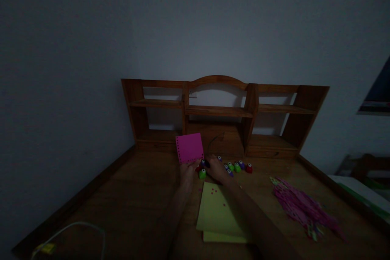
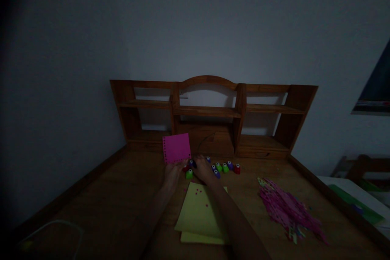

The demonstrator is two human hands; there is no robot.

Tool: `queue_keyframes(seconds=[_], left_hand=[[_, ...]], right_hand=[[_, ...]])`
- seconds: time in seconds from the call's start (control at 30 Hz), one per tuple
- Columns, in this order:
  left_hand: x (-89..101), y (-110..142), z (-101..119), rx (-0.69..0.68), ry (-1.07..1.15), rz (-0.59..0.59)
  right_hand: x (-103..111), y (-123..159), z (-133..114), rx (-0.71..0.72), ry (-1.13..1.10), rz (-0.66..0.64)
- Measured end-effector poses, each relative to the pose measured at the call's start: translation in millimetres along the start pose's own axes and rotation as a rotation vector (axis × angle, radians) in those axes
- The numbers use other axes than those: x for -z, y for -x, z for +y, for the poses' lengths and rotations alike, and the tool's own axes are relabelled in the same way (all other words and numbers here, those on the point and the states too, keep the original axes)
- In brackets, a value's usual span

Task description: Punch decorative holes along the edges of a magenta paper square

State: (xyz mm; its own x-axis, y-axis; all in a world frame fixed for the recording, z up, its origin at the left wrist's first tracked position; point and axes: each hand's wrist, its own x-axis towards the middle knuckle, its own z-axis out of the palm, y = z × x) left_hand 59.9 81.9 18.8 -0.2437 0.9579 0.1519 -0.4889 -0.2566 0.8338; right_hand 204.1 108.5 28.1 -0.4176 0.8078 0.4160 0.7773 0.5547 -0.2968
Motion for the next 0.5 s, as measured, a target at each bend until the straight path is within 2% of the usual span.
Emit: queue_keyframes(seconds=[0.17,0.27,0.37,0.5], left_hand=[[-1.1,-1,0,-0.051,-0.022,0.001],[-1.9,-3,-1,-0.025,-0.013,0.007],[-2.9,-3,-1,-0.024,0.03,0.003],[-3.7,0,0,-0.01,0.016,-0.018]], right_hand=[[1,0,0,-0.011,-0.055,0.02],[11,-6,4,-0.077,-0.162,0.132],[37,-15,19,-0.174,-0.298,0.288],[84,-9,57,-0.177,-0.373,0.391]])
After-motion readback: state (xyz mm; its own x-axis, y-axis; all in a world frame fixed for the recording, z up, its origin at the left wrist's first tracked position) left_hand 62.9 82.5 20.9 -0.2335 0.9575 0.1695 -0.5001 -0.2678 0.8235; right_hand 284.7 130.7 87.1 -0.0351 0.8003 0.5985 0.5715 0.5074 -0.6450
